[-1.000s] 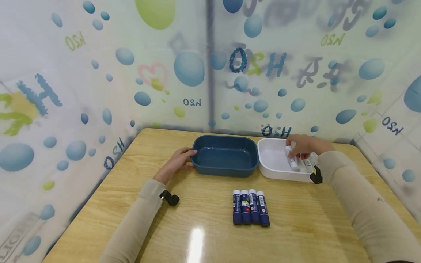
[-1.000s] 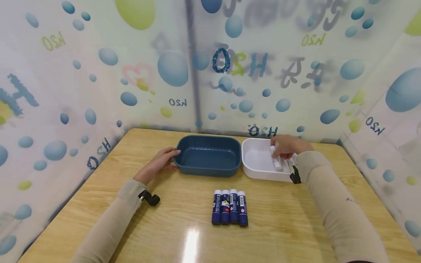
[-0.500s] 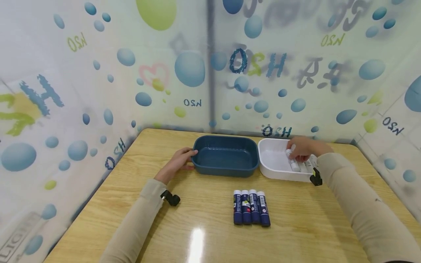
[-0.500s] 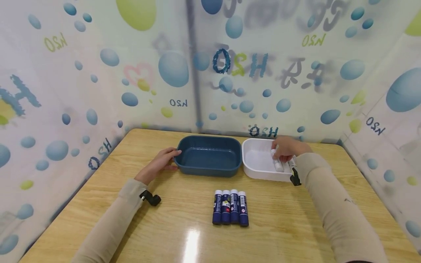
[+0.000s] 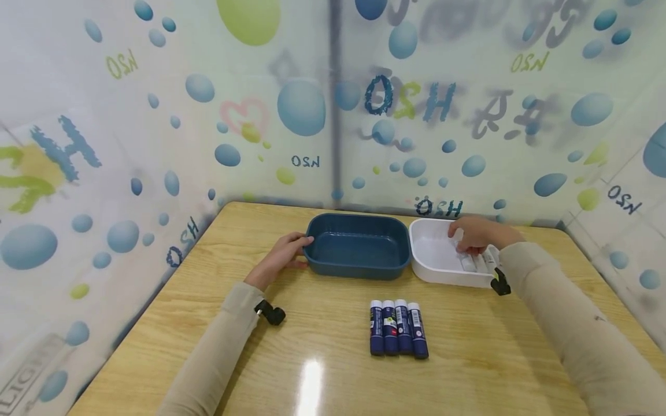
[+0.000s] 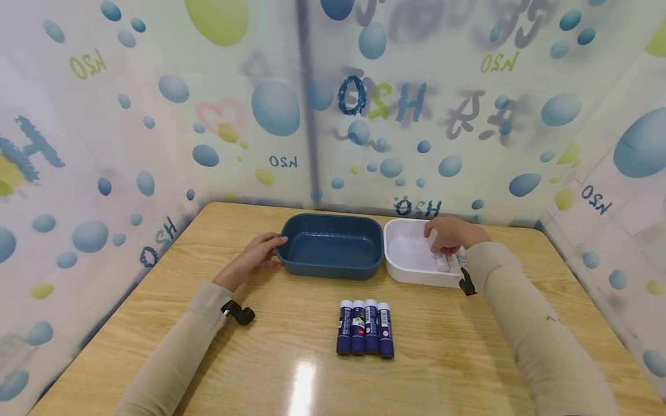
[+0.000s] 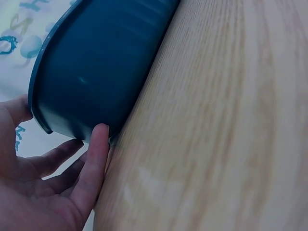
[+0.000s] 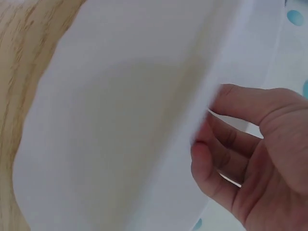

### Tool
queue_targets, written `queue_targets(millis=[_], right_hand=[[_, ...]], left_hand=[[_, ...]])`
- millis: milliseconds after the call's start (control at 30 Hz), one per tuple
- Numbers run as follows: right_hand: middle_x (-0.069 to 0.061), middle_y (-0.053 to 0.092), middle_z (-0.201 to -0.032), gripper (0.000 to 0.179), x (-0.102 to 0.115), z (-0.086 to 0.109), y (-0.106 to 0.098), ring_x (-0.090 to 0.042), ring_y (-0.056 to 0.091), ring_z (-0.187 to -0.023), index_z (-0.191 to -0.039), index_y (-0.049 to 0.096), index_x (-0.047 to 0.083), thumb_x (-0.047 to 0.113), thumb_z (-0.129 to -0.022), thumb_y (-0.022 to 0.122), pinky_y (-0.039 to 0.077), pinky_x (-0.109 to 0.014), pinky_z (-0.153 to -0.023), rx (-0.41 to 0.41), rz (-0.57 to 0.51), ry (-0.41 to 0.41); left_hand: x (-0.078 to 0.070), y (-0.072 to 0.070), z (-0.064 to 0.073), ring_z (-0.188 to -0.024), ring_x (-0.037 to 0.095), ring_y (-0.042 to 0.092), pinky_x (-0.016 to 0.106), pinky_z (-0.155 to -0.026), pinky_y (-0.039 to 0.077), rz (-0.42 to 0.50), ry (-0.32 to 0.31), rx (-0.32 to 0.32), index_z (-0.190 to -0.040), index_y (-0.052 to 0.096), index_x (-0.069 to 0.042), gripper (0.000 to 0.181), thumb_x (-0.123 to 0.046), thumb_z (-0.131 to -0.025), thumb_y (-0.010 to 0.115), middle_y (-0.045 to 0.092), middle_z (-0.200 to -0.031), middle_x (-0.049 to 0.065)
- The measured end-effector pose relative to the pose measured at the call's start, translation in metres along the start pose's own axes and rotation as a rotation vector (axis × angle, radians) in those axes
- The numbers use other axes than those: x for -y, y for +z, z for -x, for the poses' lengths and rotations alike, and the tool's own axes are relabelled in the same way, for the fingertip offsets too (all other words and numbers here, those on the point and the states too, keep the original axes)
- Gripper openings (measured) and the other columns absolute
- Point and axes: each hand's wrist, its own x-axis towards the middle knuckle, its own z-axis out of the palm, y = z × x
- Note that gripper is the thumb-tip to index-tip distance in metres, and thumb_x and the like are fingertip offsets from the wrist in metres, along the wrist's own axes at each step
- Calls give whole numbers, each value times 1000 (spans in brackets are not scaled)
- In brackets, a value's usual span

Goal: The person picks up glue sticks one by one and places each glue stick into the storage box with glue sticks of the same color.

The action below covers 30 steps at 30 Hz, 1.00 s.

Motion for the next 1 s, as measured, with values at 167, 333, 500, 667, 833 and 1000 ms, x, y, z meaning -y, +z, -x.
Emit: queue_targets(millis=[167,333,500,667,833,1000], right_hand=[[-10,64,-89,41,-3,8,-5,-19,60,-71,-135,58,3,21,-100,69,59,-26,-65,-50,-16,-47],[-13,68,-87,42,-4,29,-18,-19,61,-68,-135,57,-3,25,-104,62,61,-31,-64,-131,-79,-164],[-12,69,-86,44,5,59,-24,-22,64,-69,-137,54,-1,28,-105,61,61,-33,-64,-168,-154,-240],[-7,68,-84,40,20,87,-15,-26,66,-71,-135,57,6,30,-105,62,62,-33,-65,-180,-188,-290],[-10,69,-87,37,35,111,3,-25,68,-73,-134,58,7,28,-104,63,62,-35,-67,-177,-240,-370],[-5,71,-87,33,54,136,22,-14,68,-75,-131,61,11,28,-103,66,62,-31,-68,-228,-242,-465]], left_hand=[[0,1,0,-113,22,67,30,-81,65,-1,1,-1,-148,49,-4,55,-40,-106,56,59,-140,19],[1,3,-1,-109,19,69,30,-81,65,-1,4,2,-148,49,-4,56,-41,-106,57,60,-140,19],[2,3,-1,-107,18,69,30,-82,65,-5,6,10,-150,48,-4,58,-41,-106,56,60,-139,19],[1,1,0,-107,19,69,30,-82,65,-10,13,-3,-149,48,-3,57,-40,-107,55,60,-139,20],[1,0,1,-105,17,69,30,-82,65,-11,24,-3,-149,47,-1,58,-40,-107,56,59,-140,22],[1,1,0,-106,17,69,30,-83,65,-9,25,-5,-150,46,-1,61,-41,-106,57,59,-141,22]])
